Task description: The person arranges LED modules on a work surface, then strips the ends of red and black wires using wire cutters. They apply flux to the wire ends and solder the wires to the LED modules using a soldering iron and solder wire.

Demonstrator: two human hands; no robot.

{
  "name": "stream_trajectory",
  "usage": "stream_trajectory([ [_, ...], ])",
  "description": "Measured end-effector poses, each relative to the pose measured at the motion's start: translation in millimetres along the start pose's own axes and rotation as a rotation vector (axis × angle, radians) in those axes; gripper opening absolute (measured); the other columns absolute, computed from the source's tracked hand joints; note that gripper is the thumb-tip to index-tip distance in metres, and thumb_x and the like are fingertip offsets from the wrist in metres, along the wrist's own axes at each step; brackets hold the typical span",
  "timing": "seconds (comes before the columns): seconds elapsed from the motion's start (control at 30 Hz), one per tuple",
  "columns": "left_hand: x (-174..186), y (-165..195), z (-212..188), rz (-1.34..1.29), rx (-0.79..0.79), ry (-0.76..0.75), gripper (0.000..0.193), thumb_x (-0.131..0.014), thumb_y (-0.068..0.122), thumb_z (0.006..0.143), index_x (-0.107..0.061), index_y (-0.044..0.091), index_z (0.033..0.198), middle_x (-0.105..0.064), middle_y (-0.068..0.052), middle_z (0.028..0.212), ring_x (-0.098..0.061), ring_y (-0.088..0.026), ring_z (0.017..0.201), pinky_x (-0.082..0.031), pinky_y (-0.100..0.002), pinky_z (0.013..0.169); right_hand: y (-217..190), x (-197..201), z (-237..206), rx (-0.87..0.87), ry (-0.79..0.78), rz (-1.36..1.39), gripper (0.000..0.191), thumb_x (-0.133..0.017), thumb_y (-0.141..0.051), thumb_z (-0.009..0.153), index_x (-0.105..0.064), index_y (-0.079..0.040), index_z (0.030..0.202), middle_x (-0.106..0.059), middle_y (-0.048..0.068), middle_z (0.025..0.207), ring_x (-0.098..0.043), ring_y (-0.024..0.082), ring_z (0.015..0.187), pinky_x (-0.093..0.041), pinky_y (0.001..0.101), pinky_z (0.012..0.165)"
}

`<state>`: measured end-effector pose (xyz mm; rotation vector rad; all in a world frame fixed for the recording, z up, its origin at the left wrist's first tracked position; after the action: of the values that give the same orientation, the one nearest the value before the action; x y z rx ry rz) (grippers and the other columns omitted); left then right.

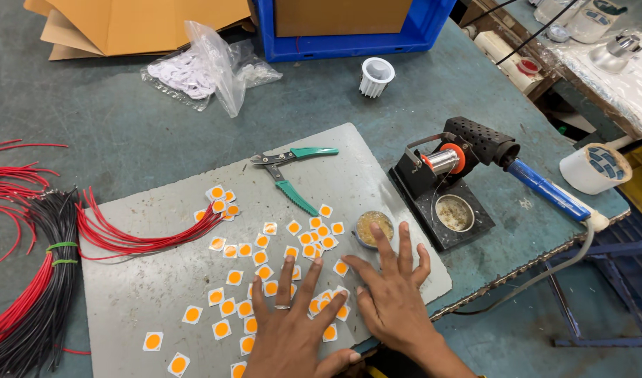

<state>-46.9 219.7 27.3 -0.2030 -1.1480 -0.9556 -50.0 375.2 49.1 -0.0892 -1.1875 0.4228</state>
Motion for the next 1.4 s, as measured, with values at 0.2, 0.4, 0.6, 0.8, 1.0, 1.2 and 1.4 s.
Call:
stream_trajectory([
  [0.2,1.5,5.9,0.7,0.011,-0.001,0.002,0.083,-0.062,0.08,0.074,-0.062,0.025,0.137,-0.022,-0.02,0.162,-0.002,-0.049,0.15,0.002,-0.079,0.105,-2.2,4.1,1.1,0.004,0.023,-0.004,0.048,-0.061,-0.02,0.078,-0.07,-0.02,0.126,-0.025,0.02,0.163,0.001,0.049,0.153,0.0,0.067,0.112],
  [0.4,14.6,-1.5,-9.4,0.02,0.045,-0.014,0.079,-0.061,0.08,0.076,-0.06,0.024,0.132,-0.023,-0.019,0.162,-0.002,-0.048,0.15,0.003,-0.079,0.105,-8.9,22.4,-25.1,0.032,0.068,0.06,0.043,-0.06,-0.017,0.072,-0.075,-0.025,0.113,-0.036,0.017,0.16,-0.006,0.045,0.155,-0.004,0.0627,0.115],
  [0.6,15.7,2.7,-5.9,-0.026,0.048,-0.016,0.079,-0.063,0.077,0.075,-0.062,0.024,0.134,-0.023,-0.021,0.161,-0.002,-0.048,0.15,0.004,-0.079,0.104,-5.8,11.1,-32.9,0.034,0.002,0.046,0.047,-0.062,-0.017,0.074,-0.075,-0.022,0.118,-0.034,0.019,0.161,-0.005,0.047,0.155,-0.005,0.0625,0.114],
  [0.8,23.0,-4.8,-2.7,-0.007,0.093,-0.039,0.078,-0.066,0.074,0.075,-0.063,0.022,0.133,-0.026,-0.021,0.159,-0.003,-0.05,0.148,0.004,-0.08,0.106,-9.2,11.1,-34.1,0.041,0.024,0.025,0.045,-0.062,-0.018,0.071,-0.076,-0.026,0.114,-0.037,0.015,0.159,-0.008,0.044,0.154,-0.006,0.0618,0.113],
  [1.0,24.6,-11.1,4.3,-0.066,0.103,-0.062,0.074,-0.067,0.074,0.075,-0.066,0.025,0.13,-0.026,-0.023,0.157,-0.002,-0.052,0.146,0.005,-0.082,0.106,-13.3,9.1,-31.1,0.066,0.01,0.007,0.054,-0.06,-0.019,0.073,-0.071,-0.024,0.125,-0.033,0.017,0.161,-0.007,0.046,0.153,-0.006,0.0639,0.112],
  [1.2,21.4,-8.8,7.2,-0.096,0.113,-0.11,0.072,-0.068,0.073,0.074,-0.07,0.024,0.126,-0.026,-0.022,0.159,0.001,-0.052,0.151,0.008,-0.084,0.105,-13.8,6.0,-28.4,0.081,-0.034,-0.018,0.057,-0.059,-0.02,0.074,-0.068,-0.024,0.131,-0.031,0.017,0.162,-0.006,0.046,0.154,-0.005,0.0647,0.112],
  [1.4,27.9,-17.2,12.9,-0.009,0.146,-0.062,0.073,-0.066,0.074,0.073,-0.068,0.021,0.123,-0.028,-0.018,0.158,0.001,-0.048,0.149,0.008,-0.078,0.105,-14.5,3.1,-31.9,0.089,-0.013,-0.043,0.057,-0.059,-0.02,0.074,-0.068,-0.025,0.13,-0.035,0.014,0.161,-0.009,0.043,0.154,-0.005,0.0637,0.112],
])
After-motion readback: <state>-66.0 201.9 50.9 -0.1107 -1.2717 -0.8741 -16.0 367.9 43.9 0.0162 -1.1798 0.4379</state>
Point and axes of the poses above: each hand's wrist, its own z-axis towards the middle knuckle, its own x-axis out of the back of the hand, y = z × x, the point moved 7 cm from there along z, towards the middle knuckle
